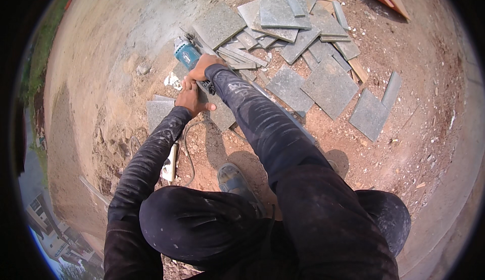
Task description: The person uses an angle grinder to cut a rectangular stone tile on the ground. They hold the tile with one hand and guide the grinder with the other, creating a straight cut. The person adjusts the tile's position and continues cutting until the piece is separated.
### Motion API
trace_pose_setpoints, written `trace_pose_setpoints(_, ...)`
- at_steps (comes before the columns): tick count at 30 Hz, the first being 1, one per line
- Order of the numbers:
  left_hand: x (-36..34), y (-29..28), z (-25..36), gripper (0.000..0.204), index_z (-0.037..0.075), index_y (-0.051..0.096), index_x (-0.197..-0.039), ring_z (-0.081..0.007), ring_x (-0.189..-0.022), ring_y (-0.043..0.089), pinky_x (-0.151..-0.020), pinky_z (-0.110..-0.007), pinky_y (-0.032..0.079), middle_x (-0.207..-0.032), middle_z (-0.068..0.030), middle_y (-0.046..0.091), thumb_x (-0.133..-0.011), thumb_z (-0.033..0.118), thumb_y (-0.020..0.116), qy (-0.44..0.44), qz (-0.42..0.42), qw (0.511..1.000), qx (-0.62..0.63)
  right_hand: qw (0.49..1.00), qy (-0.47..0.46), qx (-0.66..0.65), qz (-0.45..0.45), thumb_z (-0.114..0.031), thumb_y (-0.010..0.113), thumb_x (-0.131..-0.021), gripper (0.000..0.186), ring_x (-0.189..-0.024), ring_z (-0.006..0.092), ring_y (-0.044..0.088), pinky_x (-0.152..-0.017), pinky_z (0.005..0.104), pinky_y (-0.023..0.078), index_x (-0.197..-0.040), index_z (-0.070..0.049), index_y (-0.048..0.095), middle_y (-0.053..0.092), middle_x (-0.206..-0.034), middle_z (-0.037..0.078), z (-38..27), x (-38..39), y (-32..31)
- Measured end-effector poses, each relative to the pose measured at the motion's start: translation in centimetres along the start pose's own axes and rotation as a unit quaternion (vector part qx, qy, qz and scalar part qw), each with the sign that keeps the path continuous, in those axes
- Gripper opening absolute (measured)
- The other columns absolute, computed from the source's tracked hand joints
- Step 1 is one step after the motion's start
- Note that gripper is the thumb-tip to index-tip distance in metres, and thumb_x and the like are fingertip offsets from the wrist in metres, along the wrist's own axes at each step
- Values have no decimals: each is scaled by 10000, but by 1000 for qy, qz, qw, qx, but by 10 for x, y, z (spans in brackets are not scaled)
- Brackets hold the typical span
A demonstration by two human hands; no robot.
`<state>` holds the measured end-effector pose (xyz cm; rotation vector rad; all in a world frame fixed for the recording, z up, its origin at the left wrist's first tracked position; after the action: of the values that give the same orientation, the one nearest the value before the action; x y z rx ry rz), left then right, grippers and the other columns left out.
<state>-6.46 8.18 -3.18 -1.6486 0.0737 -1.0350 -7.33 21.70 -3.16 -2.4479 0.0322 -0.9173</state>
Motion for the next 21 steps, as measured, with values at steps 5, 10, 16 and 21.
trace_pose_setpoints(5, 0, -1, 1, 1431, -128, 104, -1431, -484, -1391, 197, -1125, -434, 285, -1458, -405, 161, -483, 695, 789, 4, 9, 1000, 3, 1000, -6, -3, 2, -372, 769, -520, 655, -999, 343, 655, -859, 352, 513, -1017, 47, 688, 661, -1076, 244, 2, 0, 0)
trace_pose_setpoints(10, -3, 2, -1, 1430, -113, 112, -1437, -484, -1391, 195, -1124, -442, 285, -1460, -401, 162, -475, 698, 790, 7, 6, 1000, -1, 1000, -1, 6, -4, -370, 770, -517, 653, -996, 339, 657, -856, 349, 514, -1017, 41, 690, 663, -1071, 240, 2, 2, -2)
trace_pose_setpoints(16, -1, -1, 0, 1416, -105, 113, -1442, -487, -1391, 192, -1125, -439, 281, -1461, -403, 156, -484, 681, 800, 2, 1, 1000, 4, 1000, -5, 8, -5, -376, 771, -522, 654, -996, 336, 657, -852, 346, 513, -1020, 41, 689, 664, -1072, 238, 1, 6, -3)
trace_pose_setpoints(21, -1, -2, 3, 1400, -104, 122, -1440, -485, -1392, 193, -1125, -437, 281, -1462, -403, 153, -493, 671, 802, -4, -5, 1000, 2, 1000, -4, 7, 6, -385, 776, -520, 646, -987, 337, 659, -845, 344, 514, -1001, 39, 696, 668, -1058, 239, 5, 2, -2)
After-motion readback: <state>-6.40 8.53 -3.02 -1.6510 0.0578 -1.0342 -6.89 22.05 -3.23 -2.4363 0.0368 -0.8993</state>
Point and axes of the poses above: each hand's wrist, its own x-axis away from the middle knuckle, its own y-axis out of the palm, z = x × y, the point moved 7 cm from there along -x, towards the middle knuckle
